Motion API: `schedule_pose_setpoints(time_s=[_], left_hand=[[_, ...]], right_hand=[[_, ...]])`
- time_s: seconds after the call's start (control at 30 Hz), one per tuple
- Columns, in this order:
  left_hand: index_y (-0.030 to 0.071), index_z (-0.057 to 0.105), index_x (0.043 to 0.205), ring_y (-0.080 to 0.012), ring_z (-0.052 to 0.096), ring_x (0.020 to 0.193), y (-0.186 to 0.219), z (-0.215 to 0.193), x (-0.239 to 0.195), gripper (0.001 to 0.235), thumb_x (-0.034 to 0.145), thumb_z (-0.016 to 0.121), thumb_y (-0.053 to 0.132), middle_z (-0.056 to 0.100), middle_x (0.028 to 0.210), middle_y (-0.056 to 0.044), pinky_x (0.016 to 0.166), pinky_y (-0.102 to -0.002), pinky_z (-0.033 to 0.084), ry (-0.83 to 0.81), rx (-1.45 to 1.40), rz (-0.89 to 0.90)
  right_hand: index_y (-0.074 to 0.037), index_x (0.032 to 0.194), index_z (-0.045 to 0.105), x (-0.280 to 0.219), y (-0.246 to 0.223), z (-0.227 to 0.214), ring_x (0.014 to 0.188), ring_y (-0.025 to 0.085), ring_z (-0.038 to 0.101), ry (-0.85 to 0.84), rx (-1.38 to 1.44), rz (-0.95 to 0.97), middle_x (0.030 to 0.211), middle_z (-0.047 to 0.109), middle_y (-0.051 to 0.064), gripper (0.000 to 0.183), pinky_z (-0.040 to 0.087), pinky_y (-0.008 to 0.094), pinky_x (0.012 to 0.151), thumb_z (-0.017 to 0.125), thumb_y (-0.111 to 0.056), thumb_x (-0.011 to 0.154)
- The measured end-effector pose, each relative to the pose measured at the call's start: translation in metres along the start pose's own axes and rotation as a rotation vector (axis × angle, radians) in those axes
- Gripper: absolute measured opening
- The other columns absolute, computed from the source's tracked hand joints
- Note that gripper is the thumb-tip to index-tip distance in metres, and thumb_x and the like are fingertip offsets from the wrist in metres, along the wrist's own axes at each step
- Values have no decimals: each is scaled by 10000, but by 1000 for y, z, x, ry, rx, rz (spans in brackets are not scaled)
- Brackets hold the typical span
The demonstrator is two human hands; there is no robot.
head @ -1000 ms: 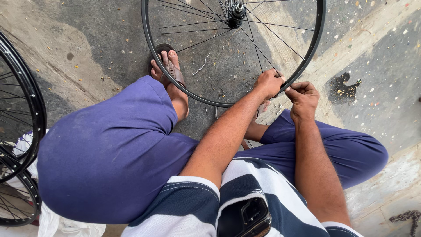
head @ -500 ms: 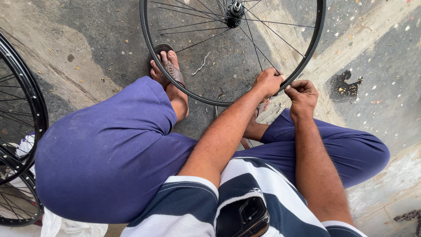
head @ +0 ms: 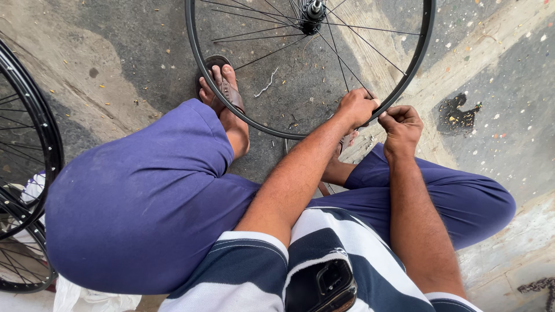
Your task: The person sits on the ground and works on a bicycle wheel, using their hands to adjust the spokes and rim. They repeatedly rotate the wheel and manipulate the spokes, likely to true the wheel or adjust tension. A second wheel is visible nearby on the ground.
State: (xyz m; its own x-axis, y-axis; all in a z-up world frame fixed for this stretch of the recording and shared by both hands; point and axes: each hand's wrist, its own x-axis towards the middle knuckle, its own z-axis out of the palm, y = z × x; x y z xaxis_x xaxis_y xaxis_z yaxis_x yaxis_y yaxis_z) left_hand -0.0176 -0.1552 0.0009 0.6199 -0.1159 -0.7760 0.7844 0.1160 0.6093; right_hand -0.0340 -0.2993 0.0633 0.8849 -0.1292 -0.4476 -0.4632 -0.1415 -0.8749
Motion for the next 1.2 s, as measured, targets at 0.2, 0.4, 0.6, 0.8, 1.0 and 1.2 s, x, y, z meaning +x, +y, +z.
schedule_pose_setpoints(time_s=[0.2, 0.4, 0.6, 0.8, 1.0, 1.2], left_hand=[[113, 796, 957, -196, 756, 848, 4, -4, -1, 260, 736, 775, 247, 798, 931, -79, 762, -347, 597, -15, 11, -3], [119, 786, 984, -182, 773, 786, 10, -10, -6, 262, 775, 738, 270, 810, 902, -75, 710, -346, 619, -29, -31, 3], [133, 729, 1075, -209, 745, 752, 11, -5, -6, 274, 847, 690, 280, 785, 925, -93, 644, -401, 623, -91, -301, -77], [103, 786, 1026, -274, 754, 904, -5, 16, 7, 292, 836, 717, 313, 785, 965, -115, 811, -416, 592, 70, 54, 100], [41, 673, 1131, -297, 722, 990, 0, 27, 6, 359, 970, 633, 359, 736, 1046, -155, 848, -447, 552, 98, 340, 61], [61, 734, 1117, -283, 770, 966, -5, 16, 4, 372, 881, 644, 335, 782, 1057, -151, 851, -421, 597, 21, 66, 114]], right_hand=[[-9, 962, 638, 1, 0, 1, 751, 115, 683, 4, -4, -4, 874, 703, 70, 219, 593, 239, 721, 728, 166, 865], [4, 1010, 628, 0, -4, 6, 776, 122, 695, -2, -29, -48, 900, 720, 77, 224, 598, 245, 720, 746, 138, 876], [31, 1093, 690, 2, -5, 6, 750, 125, 684, 69, 11, 168, 917, 734, 61, 180, 571, 242, 652, 758, 12, 928], [59, 1130, 727, -2, -3, 3, 807, 118, 664, -27, -193, -36, 970, 726, 86, 171, 564, 245, 748, 756, 25, 965], [37, 1119, 678, -2, -6, 5, 882, 109, 679, -78, -151, -84, 1012, 716, 71, 199, 598, 253, 817, 694, 93, 929], [23, 1136, 669, -6, -13, 8, 870, 115, 684, -71, -153, -41, 1002, 718, 82, 244, 579, 254, 788, 693, 102, 906]])
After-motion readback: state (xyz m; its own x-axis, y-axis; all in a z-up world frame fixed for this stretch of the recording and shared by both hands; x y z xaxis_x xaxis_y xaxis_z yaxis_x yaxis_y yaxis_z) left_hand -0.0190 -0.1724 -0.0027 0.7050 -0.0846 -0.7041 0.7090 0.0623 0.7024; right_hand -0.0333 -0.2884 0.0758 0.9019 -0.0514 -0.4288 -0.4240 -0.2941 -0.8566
